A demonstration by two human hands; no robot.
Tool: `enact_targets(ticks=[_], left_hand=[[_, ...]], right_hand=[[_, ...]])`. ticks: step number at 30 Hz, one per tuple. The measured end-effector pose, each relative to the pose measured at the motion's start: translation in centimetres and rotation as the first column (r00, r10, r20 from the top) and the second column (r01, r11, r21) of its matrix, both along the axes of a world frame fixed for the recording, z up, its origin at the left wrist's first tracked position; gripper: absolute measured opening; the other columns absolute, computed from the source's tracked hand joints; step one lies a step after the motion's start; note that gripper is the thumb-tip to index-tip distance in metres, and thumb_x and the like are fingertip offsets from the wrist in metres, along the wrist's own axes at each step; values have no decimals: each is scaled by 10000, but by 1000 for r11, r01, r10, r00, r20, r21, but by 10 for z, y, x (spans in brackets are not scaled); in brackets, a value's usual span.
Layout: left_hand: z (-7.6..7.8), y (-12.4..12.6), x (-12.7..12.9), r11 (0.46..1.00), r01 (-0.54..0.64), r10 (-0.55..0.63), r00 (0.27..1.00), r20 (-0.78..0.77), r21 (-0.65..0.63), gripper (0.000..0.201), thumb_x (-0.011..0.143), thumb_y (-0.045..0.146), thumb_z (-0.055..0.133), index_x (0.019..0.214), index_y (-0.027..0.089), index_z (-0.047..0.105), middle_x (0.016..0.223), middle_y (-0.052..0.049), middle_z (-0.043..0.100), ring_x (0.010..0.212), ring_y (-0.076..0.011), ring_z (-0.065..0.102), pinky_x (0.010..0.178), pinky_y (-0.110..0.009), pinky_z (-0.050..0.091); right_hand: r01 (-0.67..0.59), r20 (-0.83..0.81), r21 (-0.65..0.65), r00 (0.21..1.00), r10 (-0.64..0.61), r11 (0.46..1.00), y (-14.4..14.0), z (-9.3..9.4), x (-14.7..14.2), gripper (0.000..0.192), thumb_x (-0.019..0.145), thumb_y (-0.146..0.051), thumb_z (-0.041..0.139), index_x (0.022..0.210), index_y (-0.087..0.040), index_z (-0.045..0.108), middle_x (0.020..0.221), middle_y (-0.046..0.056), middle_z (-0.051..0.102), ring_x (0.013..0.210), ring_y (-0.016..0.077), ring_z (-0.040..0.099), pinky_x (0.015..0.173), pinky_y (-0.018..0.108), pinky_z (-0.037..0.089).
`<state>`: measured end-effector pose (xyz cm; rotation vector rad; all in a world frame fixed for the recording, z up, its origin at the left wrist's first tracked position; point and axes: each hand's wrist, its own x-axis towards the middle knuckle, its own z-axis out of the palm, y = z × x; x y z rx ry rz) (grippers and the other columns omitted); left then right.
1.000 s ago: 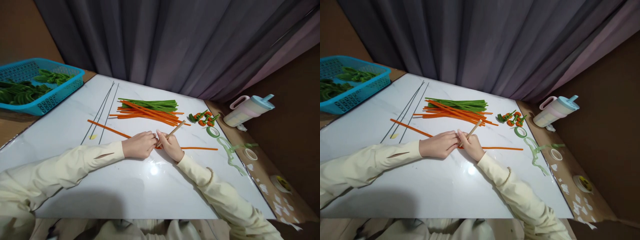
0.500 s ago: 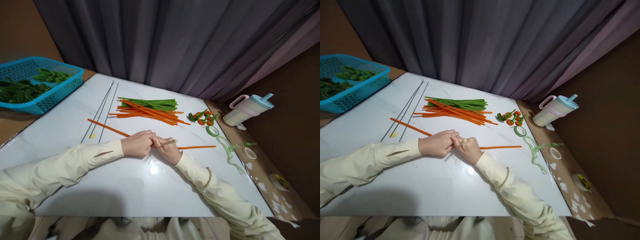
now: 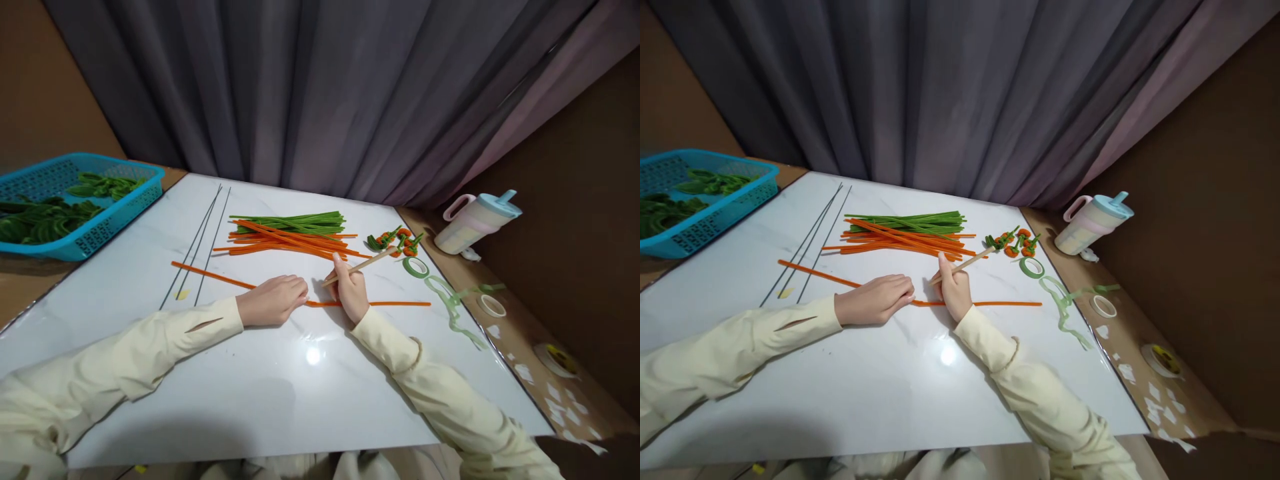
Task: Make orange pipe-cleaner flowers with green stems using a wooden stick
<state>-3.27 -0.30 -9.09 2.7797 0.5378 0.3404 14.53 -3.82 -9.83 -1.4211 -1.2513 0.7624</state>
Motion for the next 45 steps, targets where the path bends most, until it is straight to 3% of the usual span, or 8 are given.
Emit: enact_targets(ticks=[7, 10, 14, 17, 25, 37, 41, 45], left_hand=[[-7, -4, -2, 997, -67, 64, 994, 87, 31, 161, 955, 197, 273, 868, 185, 408, 781, -29, 572, 621, -159, 546, 557, -274, 383], [-8, -4, -2, 976, -70, 41, 989, 141, 208, 186, 942, 158, 263, 869, 177, 432, 758, -43, 584, 657, -175, 571, 570, -284, 400], [-8, 1, -4, 926, -134, 82, 984, 159, 353, 203, 895, 85, 284, 891, 166, 470, 735, -54, 590, 693, -185, 576, 598, -291, 423], [-10, 3, -4, 908, -161, 100, 980, 174, 386, 219, 874, 56, 302, 933, 156, 488, 734, -50, 593, 687, -180, 571, 595, -287, 428], [-11, 1, 1, 873, -76, -36, 975, 218, 482, 210, 968, 250, 351, 1042, 128, 505, 754, -36, 611, 685, -173, 569, 608, -283, 417], [-10, 1, -4, 863, 15, -114, 980, 165, 505, 200, 896, 74, 345, 837, 161, 515, 707, -19, 553, 649, -154, 509, 559, -269, 362], [-10, 3, -4, 882, 53, -123, 985, 120, 467, 212, 905, 80, 326, 851, 165, 512, 739, -24, 569, 668, -149, 532, 548, -266, 356], [-14, 5, -4, 945, -12, -22, 995, 100, 328, 222, 968, 185, 311, 874, 167, 511, 759, -15, 579, 666, -140, 557, 550, -260, 366]], right_hand=[[28, 331, 129, 941, -70, 991, -5, 1, 7, 445, 909, -520, 346, 809, -213, 652, 455, -20, 526, 507, 152, 565, 626, 260, 456], [-166, 427, 74, 896, 119, 983, -7, 6, 10, 419, 911, -493, 363, 940, -219, 679, 518, -9, 594, 568, 157, 608, 642, 252, 467], [-487, 423, -32, 784, 454, 873, -3, 17, 23, 417, 908, -486, 394, 892, -201, 697, 615, 6, 668, 651, 156, 633, 677, 242, 473], [-576, 498, -60, 690, 525, 815, 2, 19, 34, 436, 865, -532, 461, 877, -169, 702, 676, 31, 686, 644, 163, 633, 674, 256, 476], [-625, 645, -26, 586, 490, 780, 3, 12, 37, 469, 901, -502, 424, 875, -129, 705, 693, 89, 690, 582, 143, 607, 596, 219, 437], [-690, 608, 9, 578, 545, 723, -1, 15, 31, 256, 902, -243, 434, 808, -127, 642, 712, 72, 663, 635, 136, 593, 621, 217, 449], [-707, 733, 93, 525, 433, 701, -2, 10, 30, 264, 905, -166, 376, 838, -140, 630, 707, 63, 632, 669, 142, 554, 625, 224, 429], [-656, 894, 167, 416, 168, 736, -3, 4, 30, 312, 932, -132, 328, 851, -150, 629, 632, 36, 561, 616, 150, 462, 552, 242, 346]])
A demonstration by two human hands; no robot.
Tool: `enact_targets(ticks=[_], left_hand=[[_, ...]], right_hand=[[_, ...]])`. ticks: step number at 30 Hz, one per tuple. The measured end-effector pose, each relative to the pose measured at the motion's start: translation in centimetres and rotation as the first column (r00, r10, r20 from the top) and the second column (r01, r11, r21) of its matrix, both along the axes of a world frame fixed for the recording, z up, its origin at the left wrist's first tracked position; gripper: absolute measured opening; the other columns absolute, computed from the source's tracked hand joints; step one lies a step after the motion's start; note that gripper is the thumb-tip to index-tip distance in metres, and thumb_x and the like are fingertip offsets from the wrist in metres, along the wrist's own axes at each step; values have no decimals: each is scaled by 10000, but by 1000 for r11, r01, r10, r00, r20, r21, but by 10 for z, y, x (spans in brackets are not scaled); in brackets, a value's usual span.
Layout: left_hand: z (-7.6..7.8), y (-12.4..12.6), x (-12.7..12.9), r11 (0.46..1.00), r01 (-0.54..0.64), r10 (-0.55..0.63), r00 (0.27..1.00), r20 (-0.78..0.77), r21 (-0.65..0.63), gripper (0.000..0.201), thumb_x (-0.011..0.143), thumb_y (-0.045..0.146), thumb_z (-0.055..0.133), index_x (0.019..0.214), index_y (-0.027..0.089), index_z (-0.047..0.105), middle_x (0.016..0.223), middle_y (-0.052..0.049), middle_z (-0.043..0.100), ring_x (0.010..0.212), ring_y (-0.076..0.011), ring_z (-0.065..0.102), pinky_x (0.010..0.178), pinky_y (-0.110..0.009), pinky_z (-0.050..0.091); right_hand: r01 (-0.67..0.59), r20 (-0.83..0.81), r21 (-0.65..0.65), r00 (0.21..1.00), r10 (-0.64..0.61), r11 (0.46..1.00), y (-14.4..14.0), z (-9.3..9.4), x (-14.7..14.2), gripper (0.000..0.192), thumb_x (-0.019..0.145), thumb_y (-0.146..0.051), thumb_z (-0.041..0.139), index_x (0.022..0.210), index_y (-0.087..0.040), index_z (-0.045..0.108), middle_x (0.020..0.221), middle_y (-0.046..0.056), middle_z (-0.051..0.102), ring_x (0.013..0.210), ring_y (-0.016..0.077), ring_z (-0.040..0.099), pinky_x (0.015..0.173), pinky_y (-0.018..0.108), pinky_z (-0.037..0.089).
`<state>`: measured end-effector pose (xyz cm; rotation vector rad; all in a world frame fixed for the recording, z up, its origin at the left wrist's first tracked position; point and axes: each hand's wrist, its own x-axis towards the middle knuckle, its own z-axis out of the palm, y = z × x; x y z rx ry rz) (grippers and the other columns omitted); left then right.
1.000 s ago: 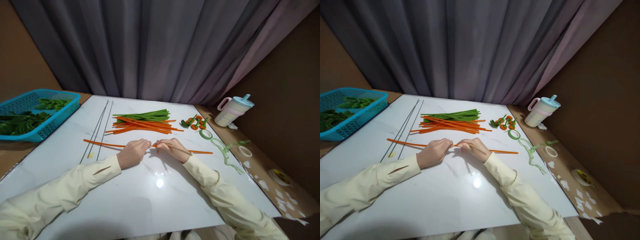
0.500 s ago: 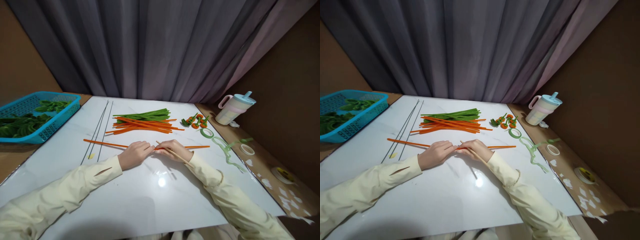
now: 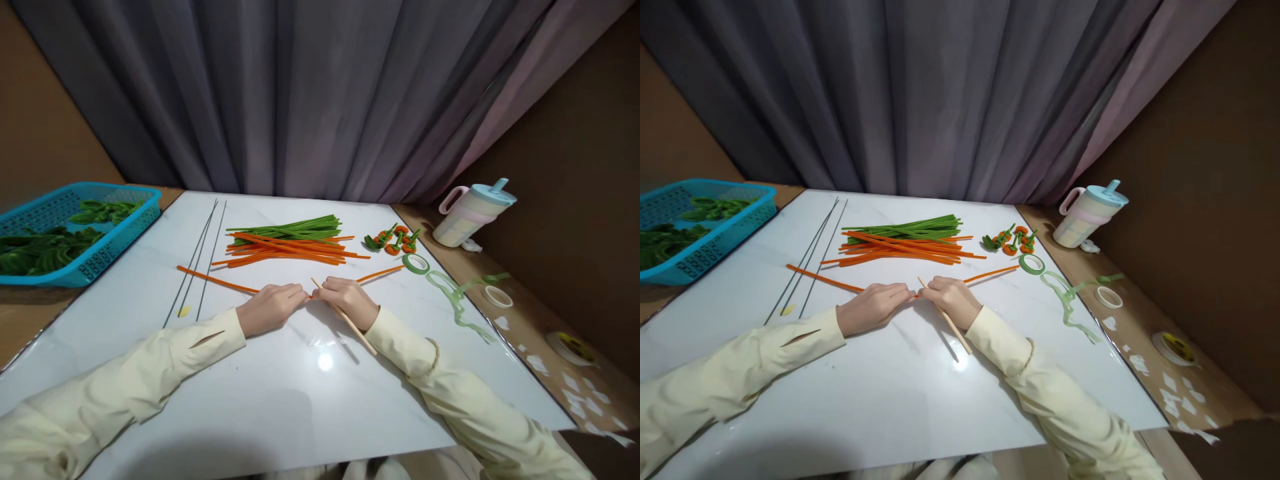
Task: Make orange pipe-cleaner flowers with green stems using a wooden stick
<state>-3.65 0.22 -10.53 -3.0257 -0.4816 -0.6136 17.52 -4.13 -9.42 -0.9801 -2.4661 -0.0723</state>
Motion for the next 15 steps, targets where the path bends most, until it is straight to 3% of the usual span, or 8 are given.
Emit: enact_targets(ticks=[7, 15], left_hand=[[1, 0, 1, 986, -43, 42, 999, -8, -163, 257, 983, 232, 265, 982, 173, 515, 829, -34, 608, 726, -154, 588, 593, -250, 405], [4, -1, 2, 935, -80, 107, 993, 58, -346, 227, 979, 284, 286, 956, 192, 493, 884, -30, 620, 729, -148, 601, 633, -251, 432]], right_hand=[[33, 83, 338, 994, -65, 940, 1, -3, 0, 336, 964, -150, 311, 832, -129, 620, 611, 39, 530, 602, 161, 393, 559, 271, 299], [23, 66, 315, 997, -46, 949, 2, -7, 1, 290, 962, -156, 339, 865, -135, 611, 641, 36, 540, 623, 160, 404, 588, 271, 303]])
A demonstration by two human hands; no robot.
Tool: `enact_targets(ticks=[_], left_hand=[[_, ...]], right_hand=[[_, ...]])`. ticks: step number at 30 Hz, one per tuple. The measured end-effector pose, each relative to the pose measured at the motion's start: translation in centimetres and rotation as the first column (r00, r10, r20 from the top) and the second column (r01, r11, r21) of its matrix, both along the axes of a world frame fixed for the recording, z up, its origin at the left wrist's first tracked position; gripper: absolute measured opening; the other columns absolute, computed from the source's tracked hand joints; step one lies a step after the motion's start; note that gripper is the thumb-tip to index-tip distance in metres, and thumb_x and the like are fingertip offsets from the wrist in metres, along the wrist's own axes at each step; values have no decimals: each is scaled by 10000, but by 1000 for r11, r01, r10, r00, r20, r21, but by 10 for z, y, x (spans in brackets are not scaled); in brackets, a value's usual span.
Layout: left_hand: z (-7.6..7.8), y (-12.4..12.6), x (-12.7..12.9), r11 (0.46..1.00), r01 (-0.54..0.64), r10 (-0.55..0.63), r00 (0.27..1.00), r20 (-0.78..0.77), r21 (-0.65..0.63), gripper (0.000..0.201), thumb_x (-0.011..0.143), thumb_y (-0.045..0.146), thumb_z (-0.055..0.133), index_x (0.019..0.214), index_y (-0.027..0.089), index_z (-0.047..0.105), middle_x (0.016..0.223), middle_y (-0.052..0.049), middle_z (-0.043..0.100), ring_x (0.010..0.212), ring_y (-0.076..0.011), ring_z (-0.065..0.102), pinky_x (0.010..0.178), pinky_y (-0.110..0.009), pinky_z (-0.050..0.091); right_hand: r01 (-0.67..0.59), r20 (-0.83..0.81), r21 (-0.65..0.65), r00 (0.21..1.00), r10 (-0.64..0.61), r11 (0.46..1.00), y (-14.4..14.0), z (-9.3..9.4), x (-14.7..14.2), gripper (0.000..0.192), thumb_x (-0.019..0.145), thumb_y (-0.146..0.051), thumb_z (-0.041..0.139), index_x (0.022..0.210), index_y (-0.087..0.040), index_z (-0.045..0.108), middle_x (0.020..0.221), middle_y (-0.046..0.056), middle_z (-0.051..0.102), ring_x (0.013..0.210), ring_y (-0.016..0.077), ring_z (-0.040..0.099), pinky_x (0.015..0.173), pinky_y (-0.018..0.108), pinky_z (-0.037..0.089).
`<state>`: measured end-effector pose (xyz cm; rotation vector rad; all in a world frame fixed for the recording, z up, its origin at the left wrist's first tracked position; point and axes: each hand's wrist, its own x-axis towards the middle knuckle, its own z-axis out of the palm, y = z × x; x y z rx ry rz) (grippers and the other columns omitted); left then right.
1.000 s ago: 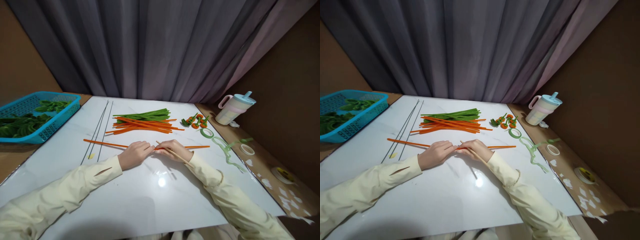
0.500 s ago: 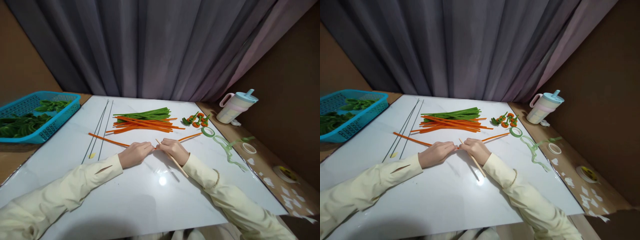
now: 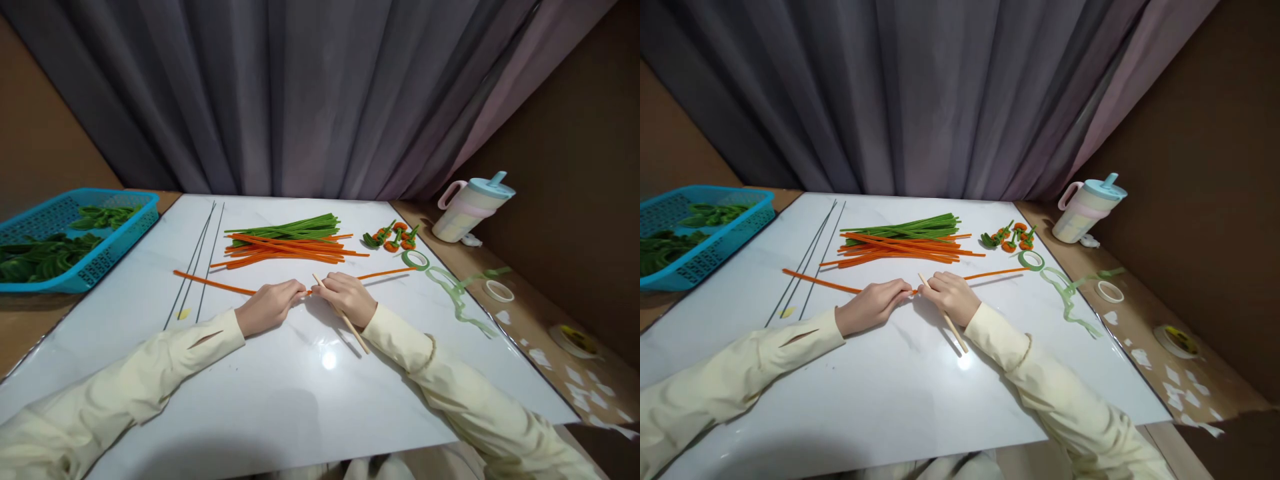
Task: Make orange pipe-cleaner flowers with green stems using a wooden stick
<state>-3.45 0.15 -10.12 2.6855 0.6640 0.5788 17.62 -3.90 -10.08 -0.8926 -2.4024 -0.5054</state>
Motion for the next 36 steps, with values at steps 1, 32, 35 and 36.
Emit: enact_targets(ticks=[1, 32, 35, 36], left_hand=[[0, 0, 0, 1000, -5, 5, 1000, 0, -13, 221, 978, 284, 291, 955, 193, 490, 884, -29, 621, 728, -147, 601, 636, -252, 433], [1, -11, 6, 995, 17, -3, 989, 147, -95, 174, 933, 218, 440, 914, 167, 605, 852, -46, 615, 813, -157, 579, 751, -279, 470], [3, -10, 7, 985, 28, 1, 986, 169, -169, 153, 912, 206, 476, 856, 172, 614, 813, -28, 616, 758, -138, 584, 715, -254, 462], [3, -9, 7, 983, 33, -1, 985, 175, -182, 158, 908, 209, 482, 831, 172, 615, 800, -25, 613, 739, -133, 582, 705, -249, 461]], right_hand=[[3, 2, -13, 1000, -3, 1000, 0, 0, 0, 278, 960, -157, 348, 867, -137, 610, 644, 34, 540, 624, 159, 405, 589, 270, 301], [-28, -585, -635, 669, -458, 772, -4, 20, -3, 563, 952, -495, 259, 852, -148, 692, 645, 56, 638, 572, 147, 544, 590, 287, 441], [-204, -565, -803, 558, -608, 560, -4, 24, -9, 473, 864, -535, 462, 722, -137, 675, 530, 22, 610, 393, 95, 445, 435, 247, 377], [-237, -550, -824, 557, -623, 515, -3, 24, -11, 441, 827, -536, 521, 693, -140, 661, 496, 6, 594, 359, 81, 404, 407, 237, 353]])
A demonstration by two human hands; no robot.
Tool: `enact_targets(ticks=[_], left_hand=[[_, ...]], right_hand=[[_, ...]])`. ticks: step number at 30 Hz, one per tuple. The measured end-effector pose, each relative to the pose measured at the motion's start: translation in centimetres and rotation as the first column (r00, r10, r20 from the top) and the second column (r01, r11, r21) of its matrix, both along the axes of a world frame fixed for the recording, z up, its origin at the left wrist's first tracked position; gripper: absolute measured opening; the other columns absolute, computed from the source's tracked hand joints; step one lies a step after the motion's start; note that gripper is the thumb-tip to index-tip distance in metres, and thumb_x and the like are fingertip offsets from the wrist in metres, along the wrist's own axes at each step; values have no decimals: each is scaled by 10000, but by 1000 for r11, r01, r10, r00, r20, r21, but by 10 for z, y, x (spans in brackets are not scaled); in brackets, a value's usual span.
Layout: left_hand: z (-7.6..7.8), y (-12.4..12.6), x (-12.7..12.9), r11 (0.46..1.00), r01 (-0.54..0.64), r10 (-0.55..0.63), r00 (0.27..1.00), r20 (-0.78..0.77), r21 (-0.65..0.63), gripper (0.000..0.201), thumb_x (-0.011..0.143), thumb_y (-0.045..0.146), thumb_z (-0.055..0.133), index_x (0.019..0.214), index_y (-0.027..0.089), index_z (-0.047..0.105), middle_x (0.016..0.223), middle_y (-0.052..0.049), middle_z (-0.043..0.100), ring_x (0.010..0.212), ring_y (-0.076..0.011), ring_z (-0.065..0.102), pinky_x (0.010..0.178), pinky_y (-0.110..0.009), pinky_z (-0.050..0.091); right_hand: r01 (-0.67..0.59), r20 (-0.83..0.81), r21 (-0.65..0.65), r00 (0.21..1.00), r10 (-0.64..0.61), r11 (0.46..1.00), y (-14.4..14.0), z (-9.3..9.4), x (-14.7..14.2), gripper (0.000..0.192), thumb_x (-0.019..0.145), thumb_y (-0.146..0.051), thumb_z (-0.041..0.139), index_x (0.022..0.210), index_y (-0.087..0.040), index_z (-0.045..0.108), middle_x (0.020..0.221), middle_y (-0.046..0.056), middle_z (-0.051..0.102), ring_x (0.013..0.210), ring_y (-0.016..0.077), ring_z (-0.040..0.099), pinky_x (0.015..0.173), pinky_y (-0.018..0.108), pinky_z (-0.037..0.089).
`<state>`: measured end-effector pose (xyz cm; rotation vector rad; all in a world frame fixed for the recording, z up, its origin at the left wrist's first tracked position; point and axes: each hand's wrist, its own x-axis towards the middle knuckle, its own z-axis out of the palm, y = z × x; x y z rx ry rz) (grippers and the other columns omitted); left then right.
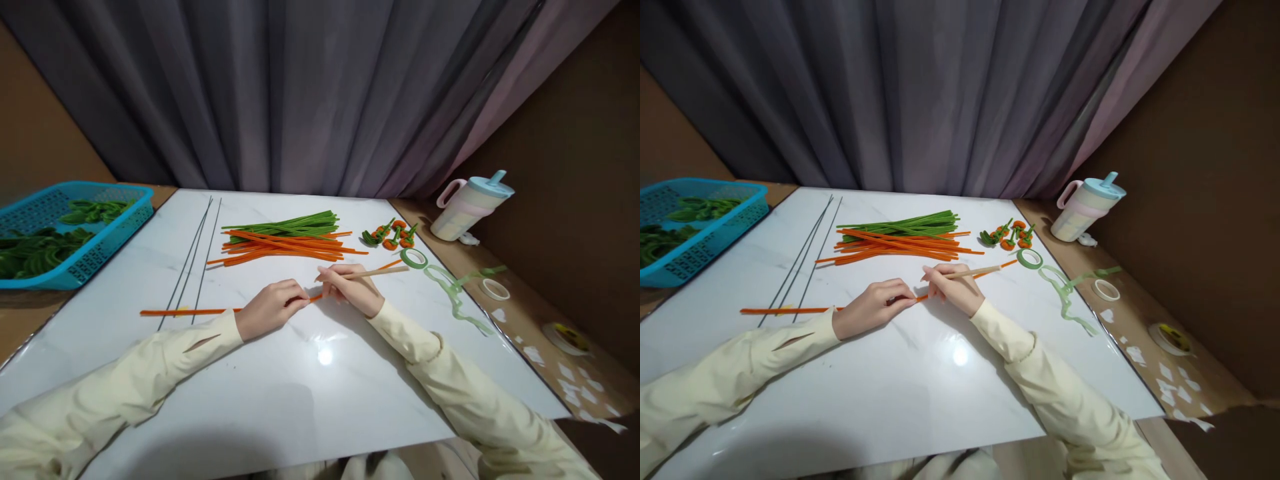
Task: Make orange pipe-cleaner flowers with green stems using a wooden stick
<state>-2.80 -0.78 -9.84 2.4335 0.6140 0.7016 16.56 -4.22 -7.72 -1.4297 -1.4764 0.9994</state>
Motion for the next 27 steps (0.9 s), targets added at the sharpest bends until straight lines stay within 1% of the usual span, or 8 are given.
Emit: enact_targets(ticks=[2, 4, 6, 9, 12, 15, 19, 27], left_hand=[[0, 1, 0, 1000, 6, -6, 1000, 11, -13, 167, 903, 219, 488, 801, 173, 614, 786, -23, 607, 714, -128, 577, 692, -244, 460], [-1, 2, 0, 1000, 12, -12, 1000, 24, -16, 161, 897, 222, 493, 801, 174, 613, 792, -25, 610, 713, -128, 574, 686, -242, 460], [-1, 2, 0, 1000, 14, -14, 999, 30, -25, 148, 888, 213, 500, 802, 174, 613, 794, -24, 613, 711, -127, 570, 674, -237, 455], [0, 3, 1, 996, -15, 17, 1000, 24, -85, 139, 862, 200, 524, 760, 167, 613, 746, -12, 610, 650, -115, 554, 619, -222, 434], [2, 3, 2, 989, -40, 43, 999, 15, -143, 154, 841, 209, 540, 710, 164, 608, 690, -2, 604, 602, -109, 537, 569, -213, 409], [3, 4, 3, 987, -39, 41, 999, 7, -156, 169, 840, 233, 537, 704, 163, 609, 682, -2, 599, 598, -111, 533, 564, -215, 405], [2, 5, 3, 981, -30, 31, 1000, 2, -189, 133, 828, 224, 540, 732, 166, 610, 696, 2, 589, 604, -109, 530, 571, -215, 409], [3, 5, 5, 981, -43, 38, 999, -32, -189, 143, 827, 215, 534, 699, 158, 560, 661, 20, 525, 593, -103, 475, 554, -209, 367]], right_hand=[[-29, -18, -25, 999, 28, 999, 2, -2, -3, 410, 775, -531, 590, 613, -154, 610, 420, -27, 542, 334, 66, 364, 399, 221, 340], [-42, -23, -7, 999, 42, 999, 4, -6, -7, 437, 773, -538, 587, 542, -172, 524, 342, -58, 453, 327, 64, 354, 407, 211, 338], [-46, -23, 5, 999, 46, 999, 6, -10, -11, 435, 780, -540, 576, 552, -191, 453, 315, -83, 388, 314, 66, 341, 388, 202, 303], [-36, 28, 51, 999, 35, 998, 9, -14, -16, 408, 771, -515, 591, 589, -206, 396, 351, -97, 377, 327, 63, 320, 375, 197, 255], [-30, 129, 141, 992, 12, 990, 12, -16, -18, 456, 763, -475, 595, 519, -208, 317, 391, -81, 341, 401, 66, 328, 414, 198, 268], [-2, 172, 207, 984, -35, 978, 15, -19, -19, 485, 778, -438, 554, 489, -209, 240, 425, -77, 264, 444, 64, 277, 432, 198, 251], [-12, 193, 223, 981, -32, 975, 16, -23, -21, 458, 790, -391, 500, 486, -206, 210, 443, -73, 218, 459, 65, 227, 440, 203, 229], [-105, 254, 229, 966, 45, 968, 13, -27, -24, 399, 789, -322, 449, 461, -200, 257, 424, -62, 279, 455, 70, 251, 458, 215, 238]])
